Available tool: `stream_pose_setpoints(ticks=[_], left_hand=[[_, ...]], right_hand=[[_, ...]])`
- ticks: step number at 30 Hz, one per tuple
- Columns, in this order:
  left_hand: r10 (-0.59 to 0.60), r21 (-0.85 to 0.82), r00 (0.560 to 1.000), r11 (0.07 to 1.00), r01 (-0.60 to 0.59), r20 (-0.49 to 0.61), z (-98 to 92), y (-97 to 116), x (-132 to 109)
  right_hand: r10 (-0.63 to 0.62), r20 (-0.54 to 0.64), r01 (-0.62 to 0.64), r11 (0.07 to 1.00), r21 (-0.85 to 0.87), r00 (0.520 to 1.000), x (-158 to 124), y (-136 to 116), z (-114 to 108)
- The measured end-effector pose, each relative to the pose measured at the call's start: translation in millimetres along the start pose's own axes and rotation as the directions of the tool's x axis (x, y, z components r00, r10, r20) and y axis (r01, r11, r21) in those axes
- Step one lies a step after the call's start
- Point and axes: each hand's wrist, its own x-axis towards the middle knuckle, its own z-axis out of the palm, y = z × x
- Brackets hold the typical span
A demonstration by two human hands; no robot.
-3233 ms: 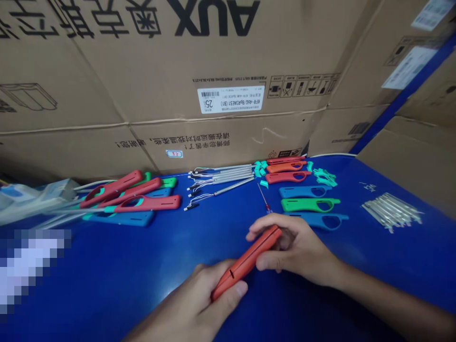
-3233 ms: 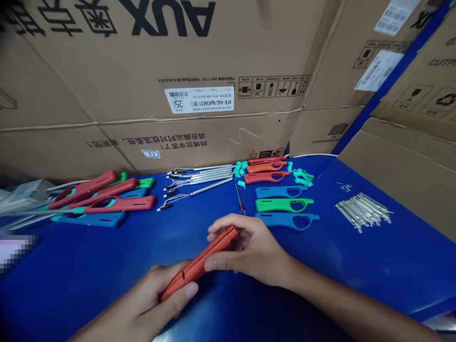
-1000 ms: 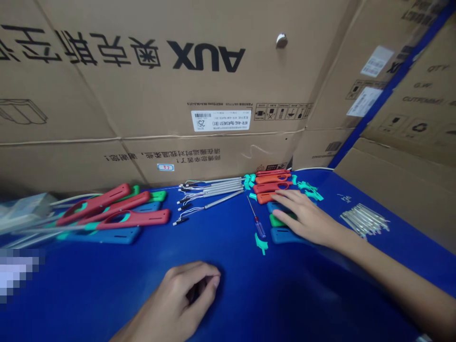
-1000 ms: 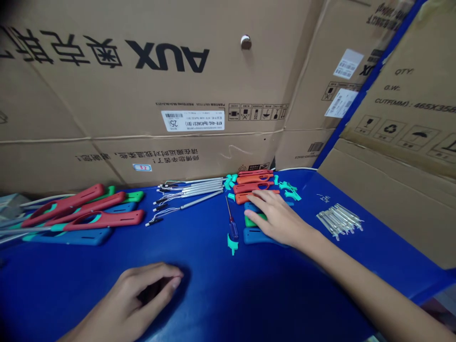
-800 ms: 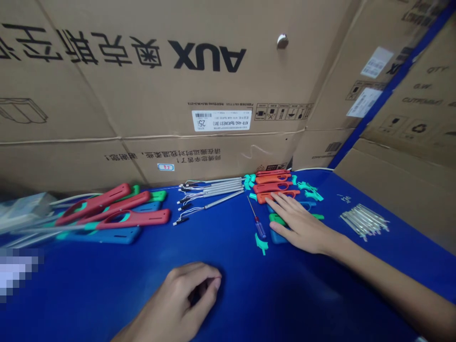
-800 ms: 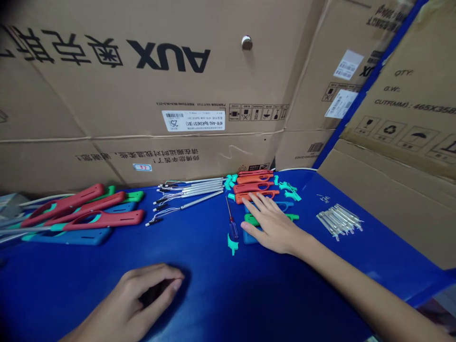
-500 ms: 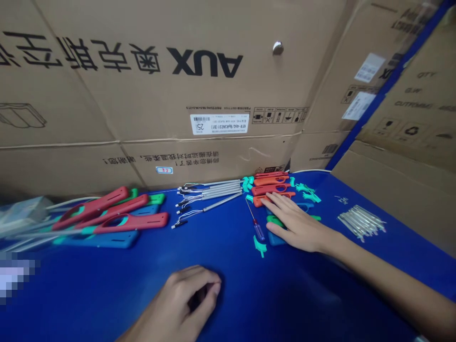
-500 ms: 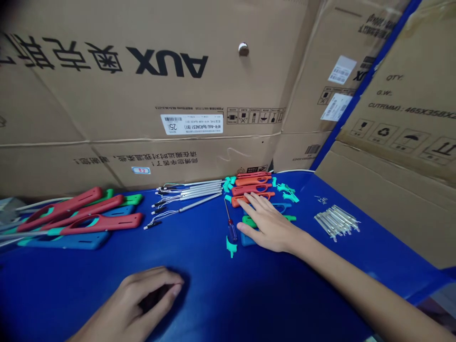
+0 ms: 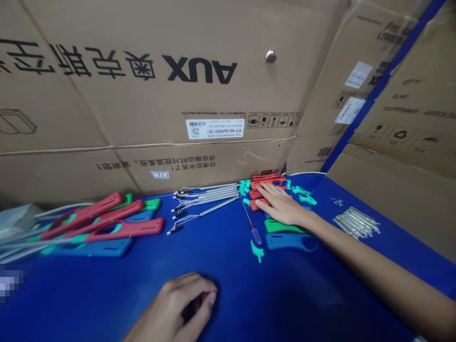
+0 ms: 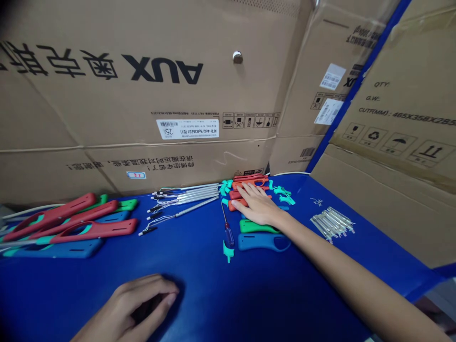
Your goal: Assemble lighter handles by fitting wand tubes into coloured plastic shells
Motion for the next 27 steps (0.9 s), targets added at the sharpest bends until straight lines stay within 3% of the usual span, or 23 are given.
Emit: stream_pose_setpoints(ticks=[8,15,19,27], left_hand=[[0.004,0.0,1.0,1.0,-0.004,0.012,-0.3,3.5,1.2],[-0.016,-0.023,1.0,1.0,0.017,0.018,1.3,3.6,1.3],[-0.043,-0.017,0.999,0.999,0.044,0.032,0.2,5.1,1.3],[-0.042,-0.017,0.998,0.999,0.043,0.041,0.3,5.2,1.1]], right_hand=[[-0.013,-0.053,0.012,1.0,-0.017,0.999,-12.5,8.5,2.3],[-0.069,-0.266,0.055,0.997,-0.06,0.962,19.2,11.0,-16.2],[-0.112,-0.243,0.094,0.992,-0.085,0.963,34.3,14.2,-14.9],[-0.129,-0.226,0.103,0.987,-0.127,0.965,28.6,18.7,-3.3]])
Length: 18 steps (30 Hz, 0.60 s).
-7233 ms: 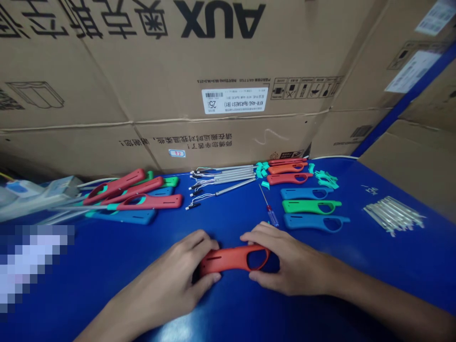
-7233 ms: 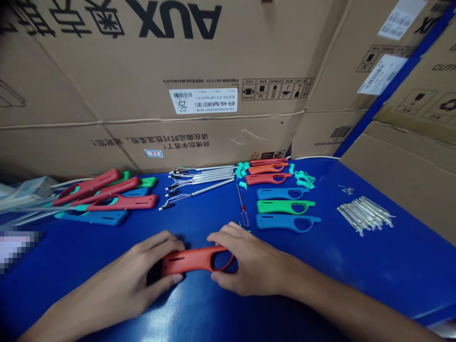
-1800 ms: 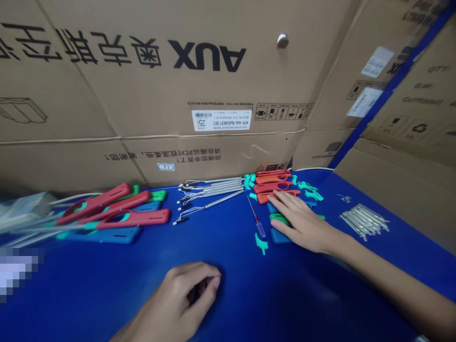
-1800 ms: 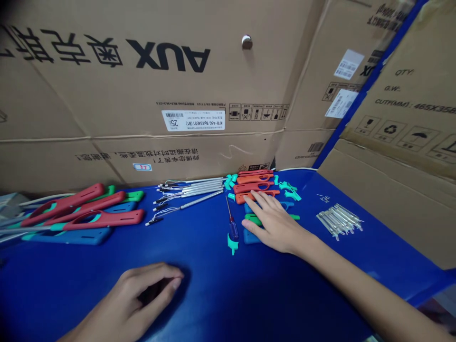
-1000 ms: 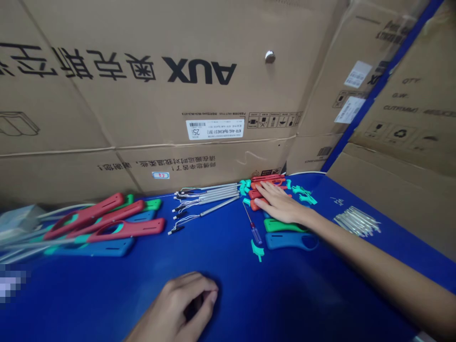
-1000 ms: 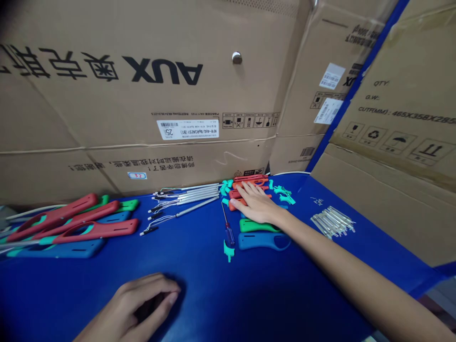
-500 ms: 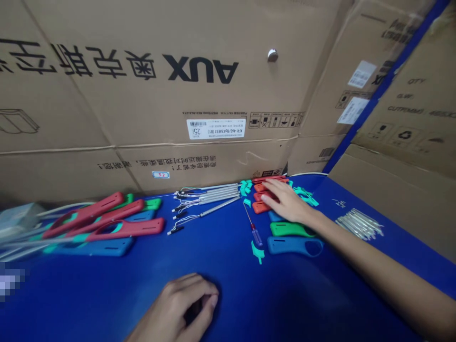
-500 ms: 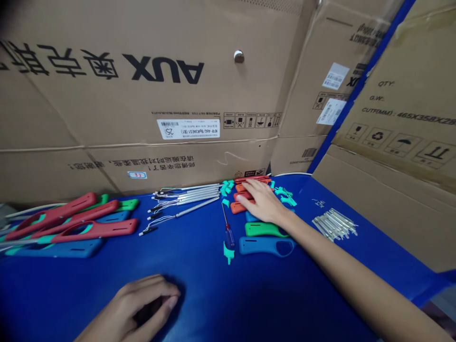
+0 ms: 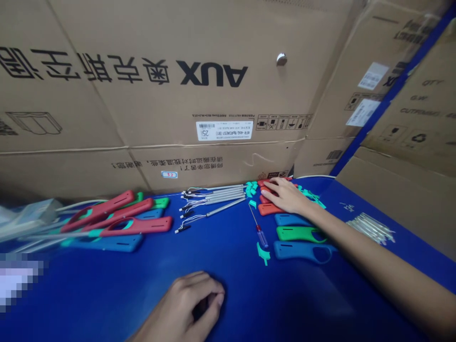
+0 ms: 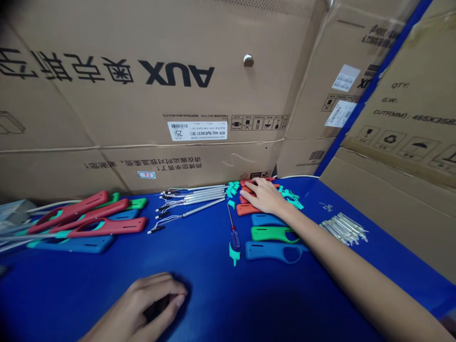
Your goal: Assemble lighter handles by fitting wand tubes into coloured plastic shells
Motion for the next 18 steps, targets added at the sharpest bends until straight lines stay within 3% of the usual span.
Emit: stream_pose_setpoints(ticks=[18], left_hand=[[0.023,0.01,1.0,1.0,-0.023,-0.004,0.9,1.1,1.5]], right_hand=[[-0.02,0.031,0.022,0.999,-0.044,0.999,1.4,-5.0,-4.3]])
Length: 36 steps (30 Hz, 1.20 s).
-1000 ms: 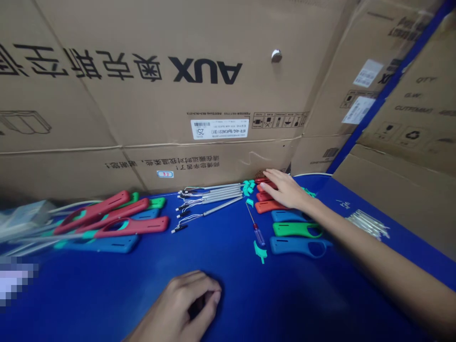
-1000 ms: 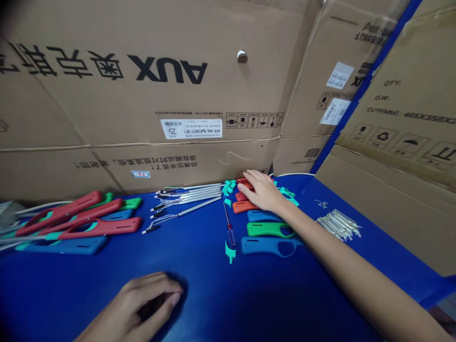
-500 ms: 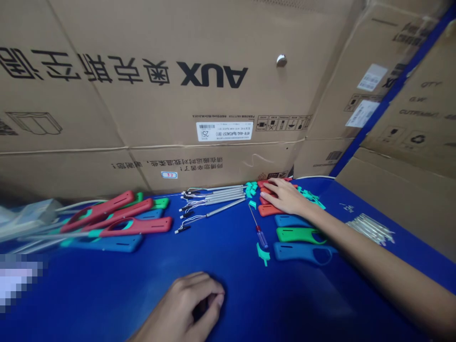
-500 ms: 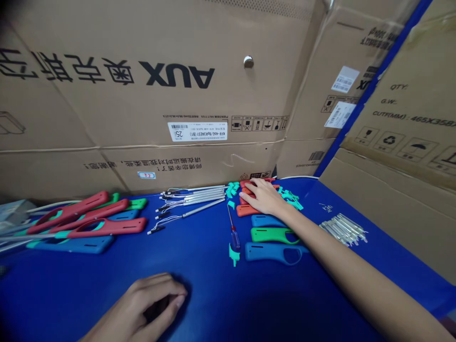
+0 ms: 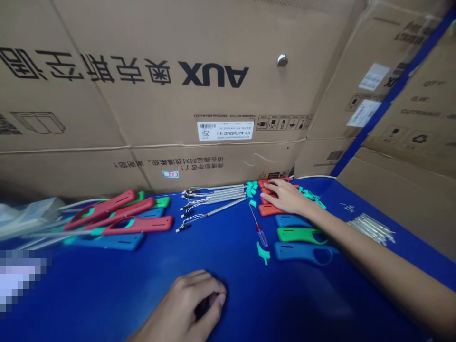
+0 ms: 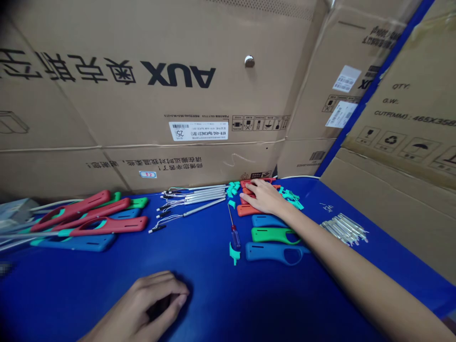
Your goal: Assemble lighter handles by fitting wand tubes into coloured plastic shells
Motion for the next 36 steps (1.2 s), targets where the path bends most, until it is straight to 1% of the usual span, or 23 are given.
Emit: stream_pose_setpoints(ticks=[7,9,12,15,17,19,21,23,25,27,32,36], left_hand=[[-0.007,0.004,1.0,1.0,0.007,-0.003,0.9,-0.4,-1.0],[-0.007,0.003,1.0,1.0,0.008,-0.008,1.3,-0.8,-1.8],[0.01,0.005,1.0,1.0,-0.01,-0.014,1.7,-1.6,-2.9],[0.019,-0.003,1.0,1.0,-0.019,-0.017,2.0,-3.0,-3.1],[0.017,-0.011,1.0,1.0,-0.017,-0.011,2.6,-4.6,-3.3],[0.022,-0.014,1.0,1.0,-0.022,-0.002,3.7,-6.4,-3.7],[0.034,-0.015,0.999,0.999,-0.034,-0.002,4.9,-8.2,-4.4],[0.049,-0.017,0.999,0.999,-0.049,-0.005,5.8,-9.5,-4.9],[0.052,-0.016,0.999,0.999,-0.052,-0.003,6.1,-10.0,-5.0],[0.044,-0.012,0.999,0.999,-0.044,0.002,5.8,-9.6,-4.8],[0.042,-0.006,0.999,0.999,-0.042,0.005,4.0,-6.5,-3.4],[0.043,-0.003,0.999,0.999,-0.043,0.006,3.9,-5.0,-3.6]], right_hand=[[0.017,0.003,-0.017,1.0,0.012,1.0,-1.2,-1.1,4.5],[0.028,-0.006,-0.028,0.999,0.022,1.0,-1.2,-2.0,2.4],[0.06,-0.029,-0.059,0.998,0.035,0.998,-8.2,-6.7,-9.5],[0.082,-0.03,-0.081,0.996,0.045,0.996,-31.8,-17.8,-27.3],[0.068,0.023,-0.069,0.997,0.047,0.997,-55.0,-27.8,-36.0],[0.049,0.134,-0.056,0.997,0.047,0.99,-78.1,-37.0,-38.7],[0.035,0.249,-0.05,0.997,0.057,0.968,-95.5,-42.8,-35.6],[0.019,0.311,-0.042,0.997,0.068,0.95,-104.6,-44.7,-29.5],[-0.001,0.314,-0.026,0.996,0.083,0.95,-106.6,-44.0,-24.2],[-0.027,0.292,-0.003,0.995,0.104,0.956,-105.1,-42.7,-21.8],[-0.055,0.29,0.009,0.988,0.157,0.955,-102.5,-46.2,-24.0],[-0.074,0.295,0.032,0.989,0.142,0.953,-105.4,-51.0,-25.0]])
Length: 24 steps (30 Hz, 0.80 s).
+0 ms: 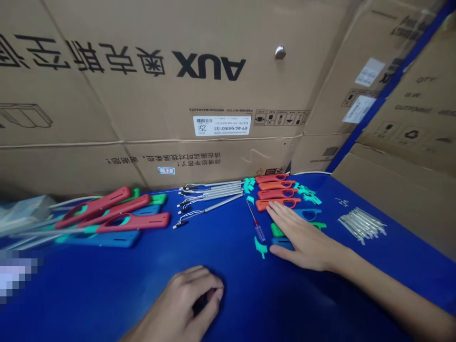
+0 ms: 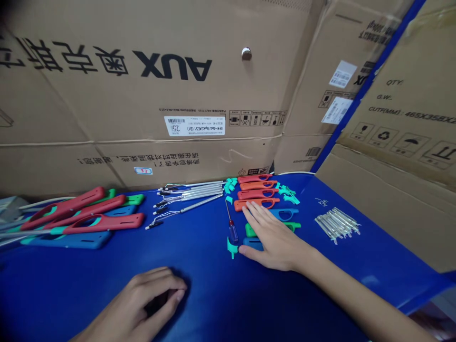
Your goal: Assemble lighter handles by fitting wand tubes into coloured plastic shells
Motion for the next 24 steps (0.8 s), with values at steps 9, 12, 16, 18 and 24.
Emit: stream_pose_setpoints(ticks=[9,12,16,18,24], left_hand=[[0.021,0.006,0.999,1.0,-0.021,-0.025,1.7,-2.9,-1.0],[0.028,0.003,0.999,1.0,-0.028,-0.031,0.7,-1.2,0.1],[-0.011,0.008,1.0,1.0,0.011,-0.009,-1.3,2.5,2.0],[-0.02,0.012,1.0,1.0,0.02,-0.001,-1.5,3.2,2.2],[0.012,0.011,1.0,1.0,-0.012,-0.022,-1.1,0.9,1.7]], right_hand=[[-0.145,-0.02,0.143,0.987,-0.069,0.989,-1.9,2.7,-4.7],[-0.097,-0.046,0.093,0.992,-0.086,0.994,8.4,-2.0,-5.6],[0.16,-0.081,-0.168,0.98,-0.11,0.984,24.9,-10.1,-0.8],[0.262,-0.065,-0.267,0.958,-0.101,0.963,29.2,-12.3,2.6],[0.242,-0.024,-0.243,0.966,-0.088,0.97,28.0,-6.7,5.0]])
